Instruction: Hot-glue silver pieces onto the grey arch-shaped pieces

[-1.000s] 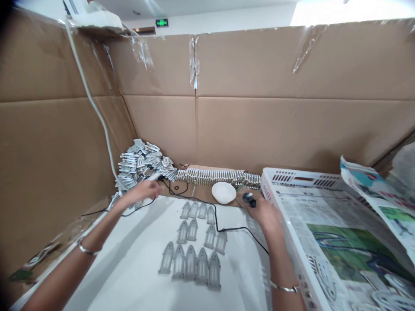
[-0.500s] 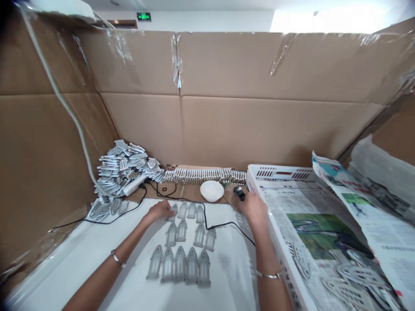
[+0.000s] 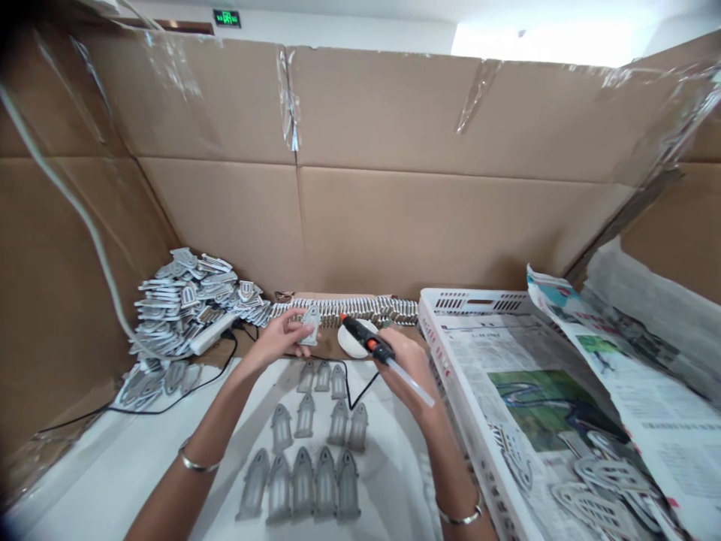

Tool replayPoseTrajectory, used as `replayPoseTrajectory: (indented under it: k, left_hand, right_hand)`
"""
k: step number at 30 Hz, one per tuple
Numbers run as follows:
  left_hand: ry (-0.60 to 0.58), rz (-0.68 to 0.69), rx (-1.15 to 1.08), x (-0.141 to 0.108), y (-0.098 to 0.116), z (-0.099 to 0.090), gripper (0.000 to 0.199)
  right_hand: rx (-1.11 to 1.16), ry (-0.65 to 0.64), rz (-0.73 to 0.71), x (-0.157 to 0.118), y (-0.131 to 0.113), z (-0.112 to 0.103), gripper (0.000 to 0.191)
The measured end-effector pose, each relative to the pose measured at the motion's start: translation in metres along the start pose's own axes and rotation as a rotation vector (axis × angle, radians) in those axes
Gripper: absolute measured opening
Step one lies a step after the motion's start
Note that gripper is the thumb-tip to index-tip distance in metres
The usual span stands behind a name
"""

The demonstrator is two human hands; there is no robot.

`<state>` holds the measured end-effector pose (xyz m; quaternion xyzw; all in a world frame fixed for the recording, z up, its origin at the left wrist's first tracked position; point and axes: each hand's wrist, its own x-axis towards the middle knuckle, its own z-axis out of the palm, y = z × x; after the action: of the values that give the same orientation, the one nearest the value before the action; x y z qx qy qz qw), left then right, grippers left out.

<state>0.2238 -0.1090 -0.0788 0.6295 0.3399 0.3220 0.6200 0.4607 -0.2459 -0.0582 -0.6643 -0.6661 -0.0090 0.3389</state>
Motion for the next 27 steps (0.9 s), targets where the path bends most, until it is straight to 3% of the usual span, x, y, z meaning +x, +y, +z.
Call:
replayPoseTrajectory:
  k: [4, 8, 27]
  left_hand:
    - [-0.035, 0.062, -0.063, -0.007, 0.019, 0.022, 0.063]
    - [-0.074, 0.066, -0.079, -0.014, 0.024, 0.032, 0.060]
    - [-0.068, 0.125, -0.024, -0.011, 0.019, 0.040, 0.057]
  right_hand:
    - [0.087, -0.020, -0.118, -0.005, -0.012, 0.002, 0.013]
    - [0.071, -0.006, -0.148, -0.006, -0.014, 0.004, 0.011]
    - [-0.200, 0.061, -0.189, -0.005, -0.016, 0.009, 0.022]
